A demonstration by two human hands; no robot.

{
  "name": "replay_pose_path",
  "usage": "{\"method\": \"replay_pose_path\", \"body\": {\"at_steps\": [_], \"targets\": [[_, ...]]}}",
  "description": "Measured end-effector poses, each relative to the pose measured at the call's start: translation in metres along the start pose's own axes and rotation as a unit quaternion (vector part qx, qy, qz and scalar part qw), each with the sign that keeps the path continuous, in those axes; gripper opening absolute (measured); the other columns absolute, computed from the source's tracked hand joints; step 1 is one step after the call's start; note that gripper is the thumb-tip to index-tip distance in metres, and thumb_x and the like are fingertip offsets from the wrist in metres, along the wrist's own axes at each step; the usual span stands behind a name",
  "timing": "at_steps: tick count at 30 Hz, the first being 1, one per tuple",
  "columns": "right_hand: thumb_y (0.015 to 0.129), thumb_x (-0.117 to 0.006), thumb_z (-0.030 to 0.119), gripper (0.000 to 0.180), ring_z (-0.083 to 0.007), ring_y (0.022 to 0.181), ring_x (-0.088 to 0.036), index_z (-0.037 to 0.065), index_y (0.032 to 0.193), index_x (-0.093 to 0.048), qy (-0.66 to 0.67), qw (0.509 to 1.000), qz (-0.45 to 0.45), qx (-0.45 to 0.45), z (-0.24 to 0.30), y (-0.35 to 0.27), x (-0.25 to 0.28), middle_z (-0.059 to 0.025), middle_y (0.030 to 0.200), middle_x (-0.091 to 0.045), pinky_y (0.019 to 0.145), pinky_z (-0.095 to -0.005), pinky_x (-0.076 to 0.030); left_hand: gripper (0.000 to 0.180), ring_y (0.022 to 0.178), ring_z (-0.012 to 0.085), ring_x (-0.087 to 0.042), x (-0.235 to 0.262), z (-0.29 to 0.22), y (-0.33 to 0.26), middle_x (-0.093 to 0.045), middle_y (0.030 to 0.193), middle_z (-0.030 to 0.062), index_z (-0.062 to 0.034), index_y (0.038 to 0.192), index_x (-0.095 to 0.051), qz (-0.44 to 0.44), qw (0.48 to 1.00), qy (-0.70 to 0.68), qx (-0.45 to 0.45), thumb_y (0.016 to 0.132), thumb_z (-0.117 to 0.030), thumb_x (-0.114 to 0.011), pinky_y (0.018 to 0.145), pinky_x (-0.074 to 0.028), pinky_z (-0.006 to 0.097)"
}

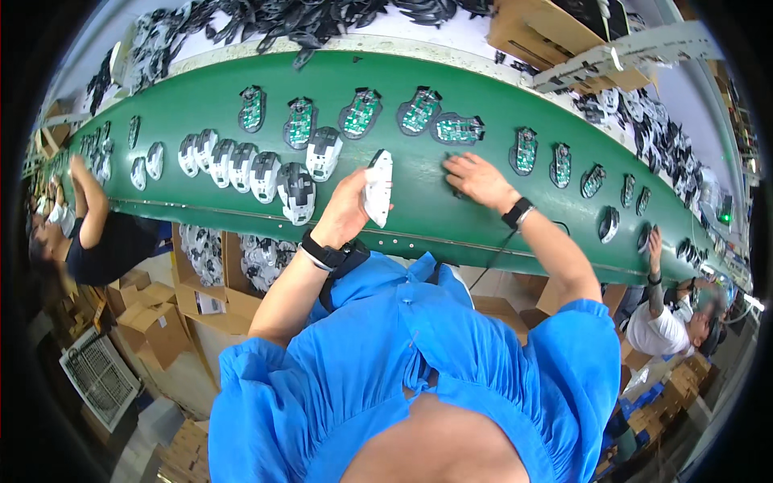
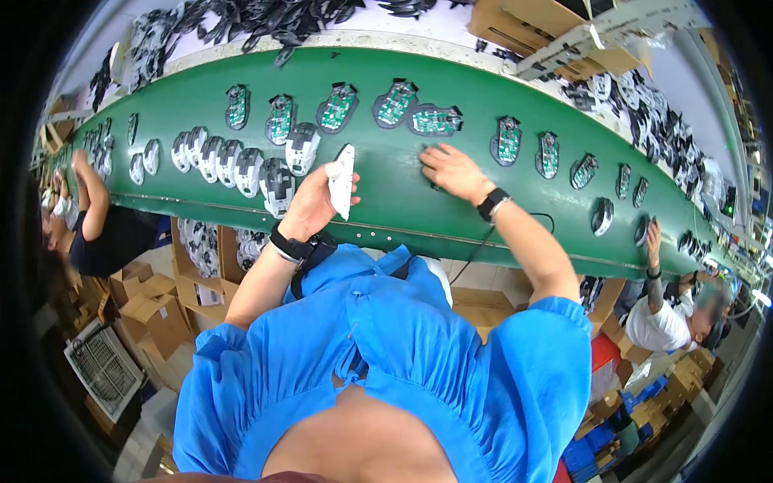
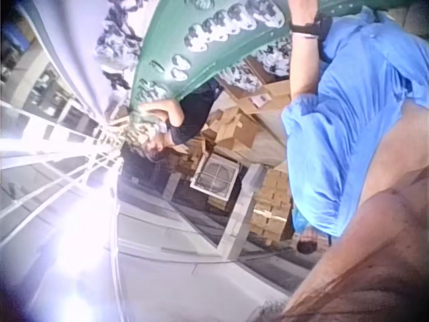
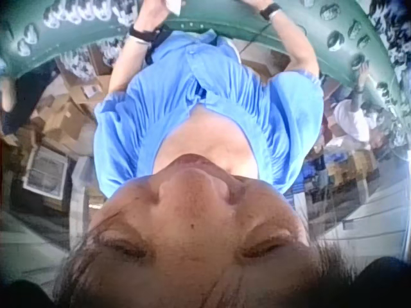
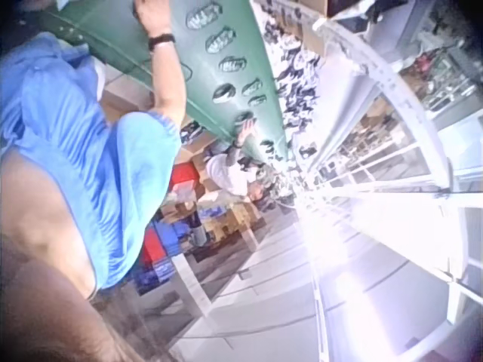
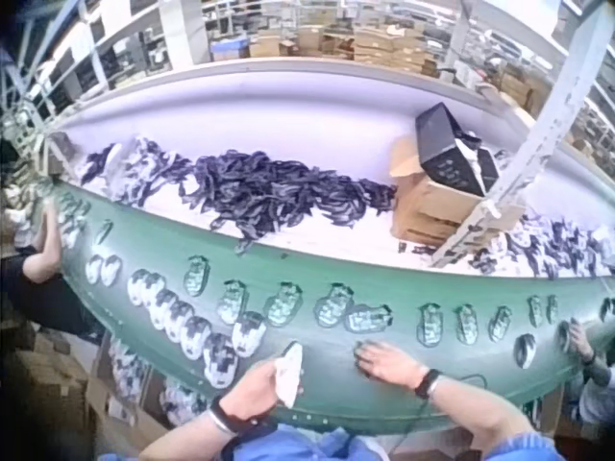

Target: The person assembles small electronic devices by attaching black plastic covers to white circuit board units on a green table. They repeatedly pick up a unit, snap on a cover, and place the finished item back on the table or into a cardboard box.

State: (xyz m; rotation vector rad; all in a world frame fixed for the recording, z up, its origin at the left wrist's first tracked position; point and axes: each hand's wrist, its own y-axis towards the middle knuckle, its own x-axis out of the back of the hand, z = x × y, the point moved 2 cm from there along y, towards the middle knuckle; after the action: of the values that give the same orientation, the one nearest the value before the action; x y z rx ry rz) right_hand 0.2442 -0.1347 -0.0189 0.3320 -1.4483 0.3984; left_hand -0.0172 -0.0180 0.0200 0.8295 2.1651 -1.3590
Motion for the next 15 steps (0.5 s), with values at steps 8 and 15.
{"method": "replay_pose_path", "body": {"at_steps": [8, 15], "targets": [[0.086, -0.065, 0.005, 0.005, -0.0092, 0.068, -0.060, 0.003, 0.089, -0.062, 0.638, 0.647, -0.237, -0.344, 0.018, 0.038, 0.080, -0.0013, 0.079, -0.063, 0.060, -0.0248, -0.047, 0.045, 0.095, 0.0112, -0.058, -0.051, -0.027, -0.028, -0.059, 0.105, 0.0040, -0.0028, 0.125, -0.047, -0.117, 0.955, 0.096, -0.256, 0.088, -0.021, -0.066, 0.083, -0.048, 0.026], [0.086, -0.066, 0.002, 0.009, -0.0068, 0.068, -0.059, 0.001, 0.093, -0.060, 0.714, 0.587, -0.249, -0.290, 0.066, 0.078, 0.142, -0.0017, 0.078, -0.063, 0.061, -0.0221, -0.050, 0.037, 0.097, 0.0094, -0.055, -0.078, -0.041, -0.023, -0.060, 0.109, 0.0049, -0.0007, 0.122, -0.052, -0.084, 0.908, 0.180, -0.370, 0.095, -0.025, -0.060, 0.085, -0.044, 0.024]]}}
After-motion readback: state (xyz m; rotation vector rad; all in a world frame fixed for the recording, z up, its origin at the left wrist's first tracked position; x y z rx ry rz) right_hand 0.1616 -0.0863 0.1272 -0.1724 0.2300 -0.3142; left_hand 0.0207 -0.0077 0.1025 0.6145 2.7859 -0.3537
